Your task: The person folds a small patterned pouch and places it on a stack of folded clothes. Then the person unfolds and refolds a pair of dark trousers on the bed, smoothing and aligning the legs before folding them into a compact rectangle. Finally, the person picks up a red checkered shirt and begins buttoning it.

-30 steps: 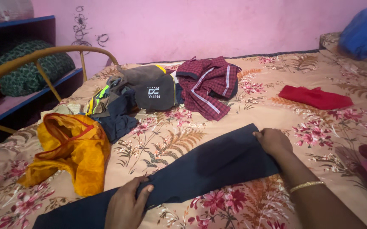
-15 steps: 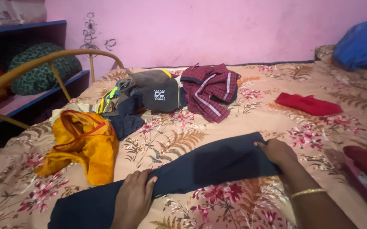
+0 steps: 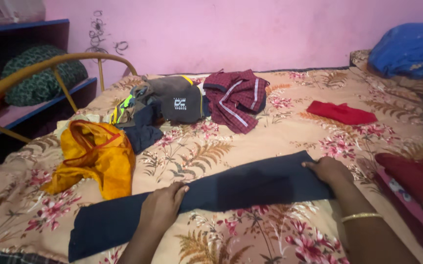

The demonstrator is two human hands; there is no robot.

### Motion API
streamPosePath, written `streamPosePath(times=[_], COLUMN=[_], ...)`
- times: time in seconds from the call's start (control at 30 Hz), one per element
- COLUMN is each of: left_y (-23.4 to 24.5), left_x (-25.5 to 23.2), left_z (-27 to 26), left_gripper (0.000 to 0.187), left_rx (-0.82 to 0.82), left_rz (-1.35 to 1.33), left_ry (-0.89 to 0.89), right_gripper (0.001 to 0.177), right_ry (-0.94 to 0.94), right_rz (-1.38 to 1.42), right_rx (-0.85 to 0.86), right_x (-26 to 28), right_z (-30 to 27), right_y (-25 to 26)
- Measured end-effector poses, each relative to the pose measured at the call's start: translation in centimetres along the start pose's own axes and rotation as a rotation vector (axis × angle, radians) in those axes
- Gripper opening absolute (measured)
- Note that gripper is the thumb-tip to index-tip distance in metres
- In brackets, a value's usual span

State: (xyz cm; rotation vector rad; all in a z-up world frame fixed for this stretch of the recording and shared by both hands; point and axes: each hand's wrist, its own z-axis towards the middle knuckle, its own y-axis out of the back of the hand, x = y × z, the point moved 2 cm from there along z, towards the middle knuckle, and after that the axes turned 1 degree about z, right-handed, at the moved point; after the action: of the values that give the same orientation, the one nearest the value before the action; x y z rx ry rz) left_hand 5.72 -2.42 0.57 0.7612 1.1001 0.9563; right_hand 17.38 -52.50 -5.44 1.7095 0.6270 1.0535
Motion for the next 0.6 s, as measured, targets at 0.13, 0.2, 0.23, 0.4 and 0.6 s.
streamPosePath(times=[0.13, 0.2, 0.23, 0.4, 0.6], left_y=[0.3, 0.8, 1.4, 3.7, 4.5], left_x=[0.3, 1.1, 1.9, 6.4, 11.8], left_z=[-1.2, -2.5, -3.1, -5.8, -5.4], left_gripper=[0.035, 0.043, 0.049, 0.077, 0.072], left_rx=[-0.032, -0.082, -0.110, -0.116, 0.085], left_rz=[-0.018, -0.010, 0.001, 0.298, 0.511], left_ry=[0.019, -0.023, -0.066, -0.034, 0.042], right_gripper=[0.072, 0.071, 0.069, 0.057, 0.079], right_ry=[-0.068, -0.062, -0.040, 0.339, 0.911], right_rz=[0.023, 0.043, 0.041, -0.047, 0.014], right_rx=[-0.045, -0.081, -0.129, -0.438, -0.003], right_x=[0.3, 0.6, 0.9, 3.6, 10.1], right_z=[-1.9, -3.3, -4.0, -8.3, -15.7], right_y=[0.6, 1.2, 1.4, 2.3, -3.0])
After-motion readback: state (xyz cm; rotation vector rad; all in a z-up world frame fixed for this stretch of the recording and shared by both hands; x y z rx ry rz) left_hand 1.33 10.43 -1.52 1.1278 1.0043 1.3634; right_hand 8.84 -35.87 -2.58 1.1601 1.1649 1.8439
